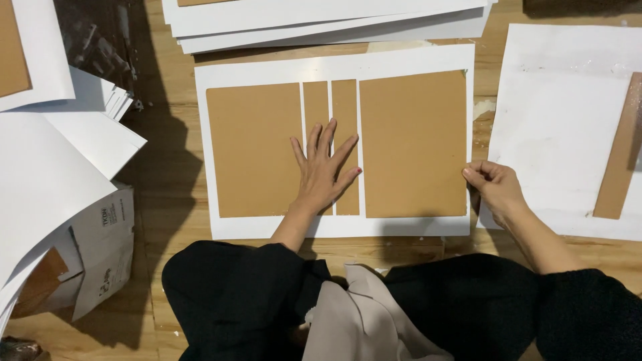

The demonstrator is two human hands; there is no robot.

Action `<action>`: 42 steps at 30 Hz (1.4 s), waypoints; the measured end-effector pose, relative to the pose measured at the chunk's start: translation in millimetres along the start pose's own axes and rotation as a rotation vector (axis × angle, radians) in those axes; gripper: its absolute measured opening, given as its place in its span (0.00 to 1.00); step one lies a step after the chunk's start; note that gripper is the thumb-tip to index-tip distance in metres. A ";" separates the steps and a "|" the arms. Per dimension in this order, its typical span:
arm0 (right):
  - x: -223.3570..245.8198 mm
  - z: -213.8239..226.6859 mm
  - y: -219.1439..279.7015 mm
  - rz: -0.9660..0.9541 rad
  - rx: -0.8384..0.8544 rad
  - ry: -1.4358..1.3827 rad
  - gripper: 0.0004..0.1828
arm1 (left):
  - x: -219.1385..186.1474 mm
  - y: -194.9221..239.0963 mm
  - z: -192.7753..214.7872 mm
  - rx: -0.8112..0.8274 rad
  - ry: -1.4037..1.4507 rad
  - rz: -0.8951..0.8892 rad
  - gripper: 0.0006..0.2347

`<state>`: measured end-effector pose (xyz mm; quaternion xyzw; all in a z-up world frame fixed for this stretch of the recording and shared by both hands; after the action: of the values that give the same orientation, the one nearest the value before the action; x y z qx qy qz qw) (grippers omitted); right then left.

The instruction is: Applying glue to cardboard strips using a roller and adhering them to a white backing sheet to create a structured folder or cover.

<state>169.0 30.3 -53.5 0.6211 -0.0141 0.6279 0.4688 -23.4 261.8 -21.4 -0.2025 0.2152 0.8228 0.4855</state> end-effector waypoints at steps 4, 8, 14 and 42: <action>0.1 -1.8 0.8 -0.005 -0.002 0.014 0.06 | -2.4 -0.1 -0.7 -0.002 -0.031 -0.004 0.22; 2.2 -1.8 3.5 -0.019 -0.026 0.016 0.05 | -3.5 -2.4 -4.0 -0.005 -0.033 -0.005 0.23; -0.6 4.7 -3.5 0.038 -0.054 0.111 0.07 | -2.3 -4.4 -6.3 -0.011 -0.029 -0.036 0.22; 12.6 7.9 -5.2 0.064 -0.113 0.247 0.11 | -2.7 -2.7 -4.4 0.011 -0.025 -0.048 0.23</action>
<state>180.9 35.7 -44.7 0.5110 -0.0117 0.7124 0.4808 -19.3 258.6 -24.0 -0.1944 0.2088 0.8122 0.5089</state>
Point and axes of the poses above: each hand's wrist, its own y-axis away from the middle knuckle, its own z-axis out of the back of the hand, x = y × z, the point moved 9 cm from there along -y, towards the middle knuckle, and after that the axes turned 6 degrees about x, right-handed, at the moved point
